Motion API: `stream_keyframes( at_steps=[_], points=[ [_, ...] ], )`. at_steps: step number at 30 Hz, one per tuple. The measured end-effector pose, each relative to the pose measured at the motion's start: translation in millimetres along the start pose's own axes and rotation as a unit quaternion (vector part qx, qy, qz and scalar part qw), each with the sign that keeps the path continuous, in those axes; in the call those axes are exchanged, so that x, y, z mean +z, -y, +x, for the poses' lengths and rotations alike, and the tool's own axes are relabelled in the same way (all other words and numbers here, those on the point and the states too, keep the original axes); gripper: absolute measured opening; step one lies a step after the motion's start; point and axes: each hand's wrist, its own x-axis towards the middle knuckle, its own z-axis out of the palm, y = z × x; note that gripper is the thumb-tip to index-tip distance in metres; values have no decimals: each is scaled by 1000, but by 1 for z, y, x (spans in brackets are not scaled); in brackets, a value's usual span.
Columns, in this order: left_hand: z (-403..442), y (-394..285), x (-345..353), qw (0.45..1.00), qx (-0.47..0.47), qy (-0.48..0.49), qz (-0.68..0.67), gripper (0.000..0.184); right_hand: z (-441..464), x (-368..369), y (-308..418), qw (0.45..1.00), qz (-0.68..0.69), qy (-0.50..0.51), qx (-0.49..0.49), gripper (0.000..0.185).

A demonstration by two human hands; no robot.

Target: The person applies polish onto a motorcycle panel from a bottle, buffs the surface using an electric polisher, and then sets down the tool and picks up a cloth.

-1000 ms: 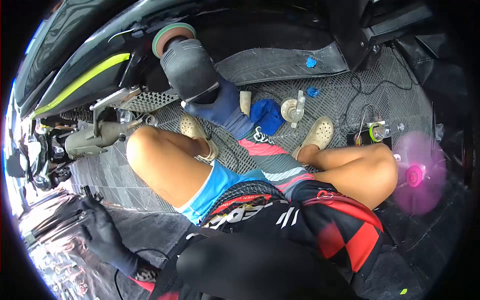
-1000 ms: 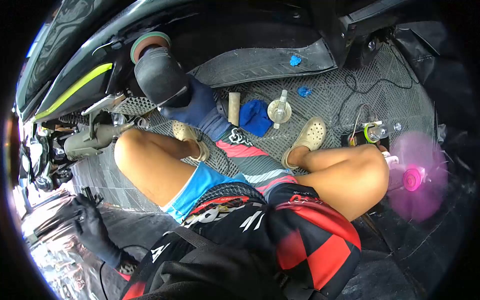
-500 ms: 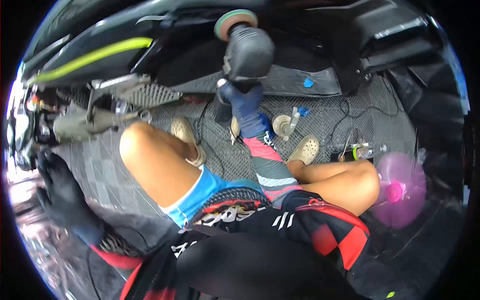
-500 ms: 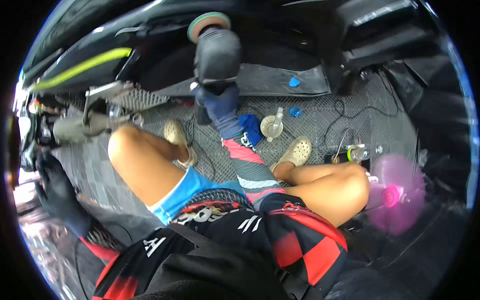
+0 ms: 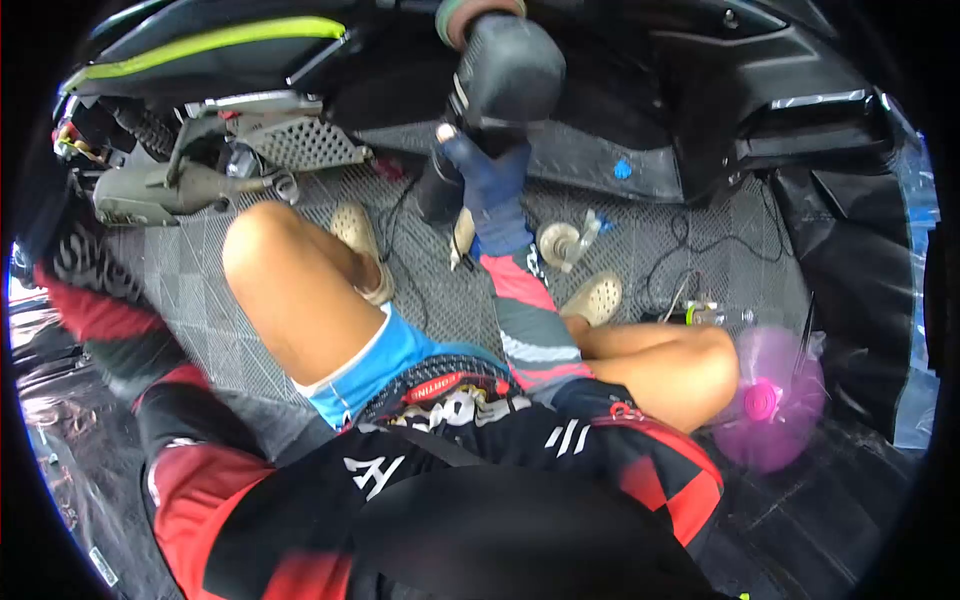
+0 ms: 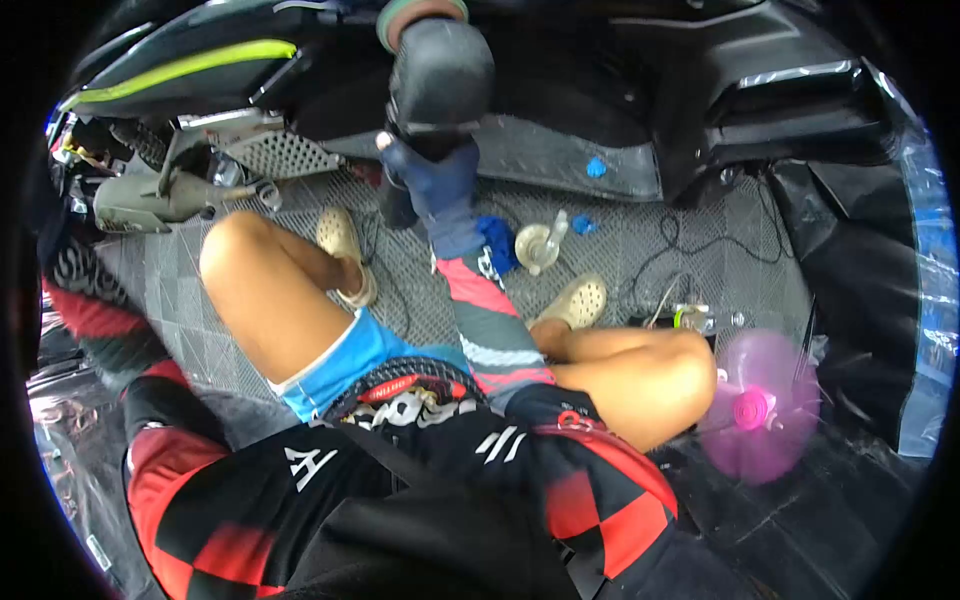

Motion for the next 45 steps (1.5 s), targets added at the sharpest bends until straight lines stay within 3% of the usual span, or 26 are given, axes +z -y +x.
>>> stream_keyframes(
  at_steps=[2, 4, 6, 7, 9, 11, 13, 14, 16, 19, 20, 21, 23, 25, 26, 27, 29, 31, 32, 34, 35, 37, 38, 41, 42, 45],
  points=[
    [-44, -45, 31, 989, 75, 110, 62, 52, 4, -9, -2, 999, -34, -2, -17, 50],
    [-97, -67, 55, 948, 70, 300, 77, 51, 4, -17, -1, 999, -43, 5, 10, 50],
    [-152, -77, 71, 862, -84, 480, 142, 39, 6, -20, 1, 997, -59, 37, 27, 51],
    [-166, -72, 78, 792, -155, 574, 140, 37, 5, -17, 1, 997, -48, 45, 31, 51],
    [-226, -41, 63, 777, -322, 539, 46, 34, 3, -8, 5, 992, -86, 78, 44, 46],
    [-254, -27, 60, 775, -352, 520, 64, 31, 2, 8, 7, 995, -63, 71, 41, 48],
    [-251, -21, 72, 812, -336, 475, 45, 30, 2, 15, 13, 988, -75, 125, 47, 47],
    [-246, -24, 84, 831, -372, 414, -5, 33, 0, 18, 19, 984, -135, 113, 35, 45],
    [-220, -6, 101, 842, -314, 439, 13, 36, 0, 14, 9, 981, -141, 119, 52, 45],
    [-193, 15, 151, 824, -205, 497, 181, 41, -2, 10, 9, 982, -160, 88, 41, 44],
    [-188, 29, 157, 796, -92, 543, 250, 50, -3, 6, 13, 989, -122, 62, 51, 49],
    [-181, 48, 163, 791, -86, 553, 245, 50, -5, 4, 15, 994, -85, 40, 61, 54],
    [-170, 84, 178, 694, -21, 633, 341, 55, -2, -10, 1, 997, -81, 10, 16, 47],
    [-156, 99, 198, 726, -106, 626, 265, 64, -2, -17, 5, 998, -22, -57, 24, 41],
    [-146, 117, 204, 696, -68, 620, 357, 73, -1, -22, 2, 997, 4, -72, 22, 36],
    [-140, 99, 224, 669, -122, 598, 424, 74, 0, -24, -1, 997, 4, -71, 21, 36],
    [-149, 151, 227, 796, -28, 497, 344, 90, 5, -27, -8, 993, 85, -80, -17, 34],
    [-155, 149, 238, 821, -76, 491, 280, 78, 7, -25, -19, 992, 91, -80, -46, 29],
    [-160, 148, 243, 840, -123, 484, 214, 67, 7, -22, -13, 998, 7, -57, -23, 27],
    [-164, 133, 244, 851, -153, 466, 185, 72, 12, -30, -34, 986, -167, 13, -25, 23],
    [-164, 128, 240, 857, -167, 460, 163, 77, 11, -24, -35, 986, -164, 19, -19, 23],
    [-168, 120, 229, 870, -202, 436, 109, 73, 11, -3, -23, 937, -303, 103, -138, 26],
    [-174, 110, 223, 895, -218, 381, 82, 70, 6, 9, -19, 977, -183, 83, -74, 34],
    [-175, 98, 209, 921, -250, 293, 53, 62, 6, 26, -2, 970, -200, 139, -27, 47],
    [-173, 91, 206, 937, -223, 260, 69, 60, 5, 34, 5, 978, -155, 136, -23, 57],
    [-173, 92, 197, 958, -187, 205, 72, 53, 9, 52, 34, 974, -185, 128, -10, 61]
  ],
)
